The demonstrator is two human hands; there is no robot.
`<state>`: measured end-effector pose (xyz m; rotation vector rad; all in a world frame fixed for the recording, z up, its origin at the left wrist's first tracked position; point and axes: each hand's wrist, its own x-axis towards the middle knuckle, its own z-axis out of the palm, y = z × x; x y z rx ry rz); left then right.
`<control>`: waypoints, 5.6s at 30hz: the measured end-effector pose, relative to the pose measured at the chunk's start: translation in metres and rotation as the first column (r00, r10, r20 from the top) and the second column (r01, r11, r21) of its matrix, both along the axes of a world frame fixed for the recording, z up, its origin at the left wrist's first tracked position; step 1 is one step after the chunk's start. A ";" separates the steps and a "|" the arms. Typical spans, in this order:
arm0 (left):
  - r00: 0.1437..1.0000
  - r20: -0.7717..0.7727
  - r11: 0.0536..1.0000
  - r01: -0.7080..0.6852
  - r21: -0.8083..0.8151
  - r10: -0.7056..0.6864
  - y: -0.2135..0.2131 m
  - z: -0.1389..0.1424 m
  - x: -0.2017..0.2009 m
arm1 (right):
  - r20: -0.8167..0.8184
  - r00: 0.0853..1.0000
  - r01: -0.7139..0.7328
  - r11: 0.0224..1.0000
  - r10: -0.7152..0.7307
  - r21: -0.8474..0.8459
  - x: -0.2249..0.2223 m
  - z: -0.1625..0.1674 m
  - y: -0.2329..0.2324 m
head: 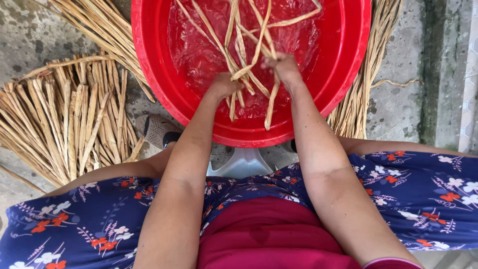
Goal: The person repeatedly picks bundles of dry bamboo strips from the floor and submerges them in a red basin of water. They agitate the strips by hand to ensure they are fully wet, then place them back on the floor beside the basin. This cycle continues throughout the clip.
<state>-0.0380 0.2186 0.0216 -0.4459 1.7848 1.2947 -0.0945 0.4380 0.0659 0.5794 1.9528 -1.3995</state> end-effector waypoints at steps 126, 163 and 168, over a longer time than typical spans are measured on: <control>0.940 0.191 0.943 -0.308 0.123 0.282 0.022 0.004 0.022 | 0.178 0.975 0.151 0.983 -0.131 -0.104 0.034 0.008 -0.073; 0.878 -0.361 0.939 0.232 -0.254 -0.315 0.012 0.215 0.065 | 0.381 0.768 0.639 0.574 -0.514 -0.513 -0.010 -0.017 -0.046; 0.835 -0.083 0.810 0.496 -0.313 -0.544 -0.029 0.318 0.057 | 0.337 0.494 0.845 0.350 -0.801 -0.404 -0.046 0.003 0.026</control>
